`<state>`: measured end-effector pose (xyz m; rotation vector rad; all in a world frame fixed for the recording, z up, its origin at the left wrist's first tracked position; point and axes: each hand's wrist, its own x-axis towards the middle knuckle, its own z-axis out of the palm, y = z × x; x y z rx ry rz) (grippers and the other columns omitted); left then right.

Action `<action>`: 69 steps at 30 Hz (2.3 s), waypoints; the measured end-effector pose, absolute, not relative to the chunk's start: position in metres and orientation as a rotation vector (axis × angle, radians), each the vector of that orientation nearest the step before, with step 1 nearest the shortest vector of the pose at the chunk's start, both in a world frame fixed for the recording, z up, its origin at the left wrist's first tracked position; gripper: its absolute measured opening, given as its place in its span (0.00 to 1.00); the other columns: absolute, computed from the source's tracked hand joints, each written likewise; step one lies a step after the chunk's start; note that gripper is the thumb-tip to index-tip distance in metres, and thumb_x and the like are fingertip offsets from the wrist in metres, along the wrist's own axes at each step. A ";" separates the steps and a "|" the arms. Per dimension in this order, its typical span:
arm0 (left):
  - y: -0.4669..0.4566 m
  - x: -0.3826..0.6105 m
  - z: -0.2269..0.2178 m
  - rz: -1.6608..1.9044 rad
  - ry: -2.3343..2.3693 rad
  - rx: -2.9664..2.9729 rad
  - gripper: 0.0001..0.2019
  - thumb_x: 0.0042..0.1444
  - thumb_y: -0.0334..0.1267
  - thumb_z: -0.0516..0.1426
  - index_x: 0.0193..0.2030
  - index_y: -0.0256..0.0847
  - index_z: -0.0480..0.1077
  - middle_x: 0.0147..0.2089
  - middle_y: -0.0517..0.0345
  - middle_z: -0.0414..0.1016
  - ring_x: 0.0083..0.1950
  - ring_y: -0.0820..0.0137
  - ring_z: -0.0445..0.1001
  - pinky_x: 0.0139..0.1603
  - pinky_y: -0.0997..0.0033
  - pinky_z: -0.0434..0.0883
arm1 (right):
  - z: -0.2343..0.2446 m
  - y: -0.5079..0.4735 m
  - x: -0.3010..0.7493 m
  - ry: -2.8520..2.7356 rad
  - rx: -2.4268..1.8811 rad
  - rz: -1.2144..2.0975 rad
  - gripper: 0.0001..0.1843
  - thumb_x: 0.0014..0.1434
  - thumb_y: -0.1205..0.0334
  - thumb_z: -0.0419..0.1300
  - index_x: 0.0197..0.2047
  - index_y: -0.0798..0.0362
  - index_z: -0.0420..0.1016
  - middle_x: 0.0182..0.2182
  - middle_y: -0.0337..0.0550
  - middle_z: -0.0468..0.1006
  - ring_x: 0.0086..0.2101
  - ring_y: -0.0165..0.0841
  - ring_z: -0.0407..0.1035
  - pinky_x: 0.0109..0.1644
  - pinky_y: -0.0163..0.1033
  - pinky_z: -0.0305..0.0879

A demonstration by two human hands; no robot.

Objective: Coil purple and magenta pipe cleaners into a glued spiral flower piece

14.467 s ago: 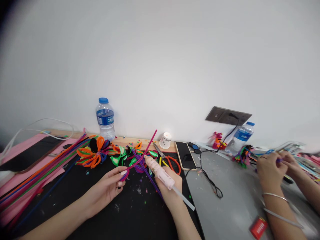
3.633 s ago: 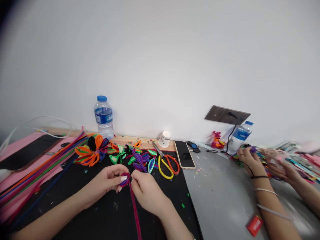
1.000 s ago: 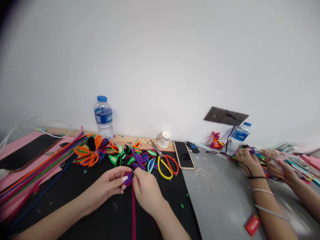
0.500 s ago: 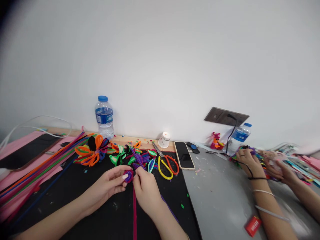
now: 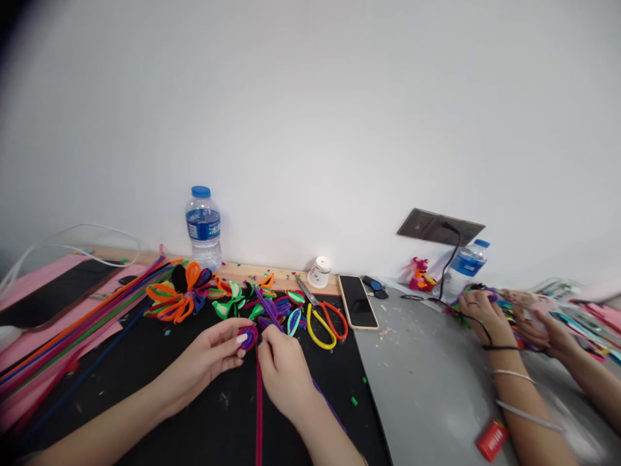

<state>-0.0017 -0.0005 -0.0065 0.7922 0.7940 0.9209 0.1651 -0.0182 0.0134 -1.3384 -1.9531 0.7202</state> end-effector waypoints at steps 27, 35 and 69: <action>-0.001 0.000 -0.006 0.913 0.754 0.717 0.12 0.49 0.34 0.63 0.42 0.41 0.73 0.32 0.61 0.70 0.32 0.77 0.68 0.37 0.75 0.69 | 0.013 -0.021 0.163 -1.955 -1.300 0.755 0.12 0.61 0.70 0.45 0.26 0.50 0.50 0.22 0.32 0.56 0.23 0.27 0.55 0.28 0.32 0.50; -0.002 0.000 -0.006 0.907 0.725 0.731 0.09 0.50 0.33 0.62 0.40 0.41 0.71 0.33 0.61 0.69 0.32 0.77 0.68 0.38 0.75 0.69 | 0.014 -0.021 0.162 -1.970 -1.304 0.748 0.11 0.60 0.71 0.45 0.27 0.50 0.51 0.22 0.32 0.57 0.23 0.27 0.55 0.28 0.32 0.49; 0.001 -0.004 -0.001 0.768 0.748 0.979 0.12 0.47 0.36 0.63 0.41 0.42 0.72 0.30 0.62 0.68 0.29 0.75 0.64 0.28 0.78 0.60 | 0.018 -0.019 0.170 -2.086 -1.245 0.747 0.11 0.61 0.71 0.46 0.28 0.51 0.55 0.23 0.33 0.60 0.24 0.27 0.56 0.28 0.31 0.51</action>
